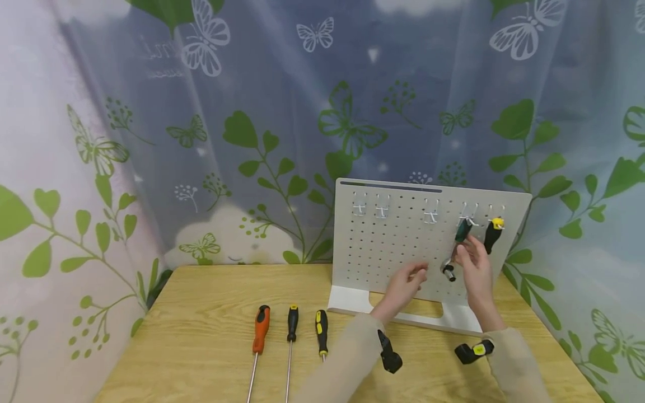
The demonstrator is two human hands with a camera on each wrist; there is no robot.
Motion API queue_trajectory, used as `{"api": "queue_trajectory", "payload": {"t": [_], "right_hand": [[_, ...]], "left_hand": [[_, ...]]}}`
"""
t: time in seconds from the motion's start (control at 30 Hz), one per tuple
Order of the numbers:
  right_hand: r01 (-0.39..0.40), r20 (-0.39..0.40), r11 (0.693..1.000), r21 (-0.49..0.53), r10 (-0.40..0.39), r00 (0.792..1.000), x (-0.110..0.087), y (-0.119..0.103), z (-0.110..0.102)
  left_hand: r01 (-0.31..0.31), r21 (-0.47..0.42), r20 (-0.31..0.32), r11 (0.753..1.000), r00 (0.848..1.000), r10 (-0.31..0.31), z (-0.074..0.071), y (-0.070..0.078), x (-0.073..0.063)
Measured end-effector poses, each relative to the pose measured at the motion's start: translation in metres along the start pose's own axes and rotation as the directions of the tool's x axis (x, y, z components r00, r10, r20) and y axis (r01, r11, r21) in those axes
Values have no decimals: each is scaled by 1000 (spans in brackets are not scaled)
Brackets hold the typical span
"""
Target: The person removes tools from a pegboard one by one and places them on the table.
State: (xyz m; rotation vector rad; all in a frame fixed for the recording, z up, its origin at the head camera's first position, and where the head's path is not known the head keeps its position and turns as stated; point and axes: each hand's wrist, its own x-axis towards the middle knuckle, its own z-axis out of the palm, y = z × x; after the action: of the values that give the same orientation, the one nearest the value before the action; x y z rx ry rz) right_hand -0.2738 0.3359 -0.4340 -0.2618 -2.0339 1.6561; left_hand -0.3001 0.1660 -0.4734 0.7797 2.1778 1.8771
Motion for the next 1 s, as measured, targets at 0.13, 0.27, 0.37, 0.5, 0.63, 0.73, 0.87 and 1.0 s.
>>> {"api": "queue_trajectory", "payload": {"t": [0.13,0.27,0.37,0.5,0.63,0.73,0.87,1.0], "right_hand": [[-2,13,1000,15,2,1000,1,-1,-2],[-12,35,999,35,11,999,1,-3,-2],[-18,44,999,39,17,999,0,-6,-3],[-14,42,999,50,12,999,0,-7,-5],[8,39,999,45,-10,999,-1,-8,-5],[27,30,999,39,-28,999,-1,-8,-6],[56,22,996,68,-57,998,1,-7,-7],[81,43,985,154,-89,995,5,-6,-12]], "left_hand": [[29,-38,27,999,999,-28,9,6,5],[48,-48,35,998,998,-47,18,12,10],[75,-59,31,995,997,-73,24,14,12],[112,-124,15,986,994,-111,31,15,15],[133,-177,-8,975,991,-137,35,18,17],[149,-205,-30,967,987,-158,38,21,16],[152,-244,-67,958,983,-173,43,24,15],[141,-258,-85,956,982,-168,46,26,14]]}}
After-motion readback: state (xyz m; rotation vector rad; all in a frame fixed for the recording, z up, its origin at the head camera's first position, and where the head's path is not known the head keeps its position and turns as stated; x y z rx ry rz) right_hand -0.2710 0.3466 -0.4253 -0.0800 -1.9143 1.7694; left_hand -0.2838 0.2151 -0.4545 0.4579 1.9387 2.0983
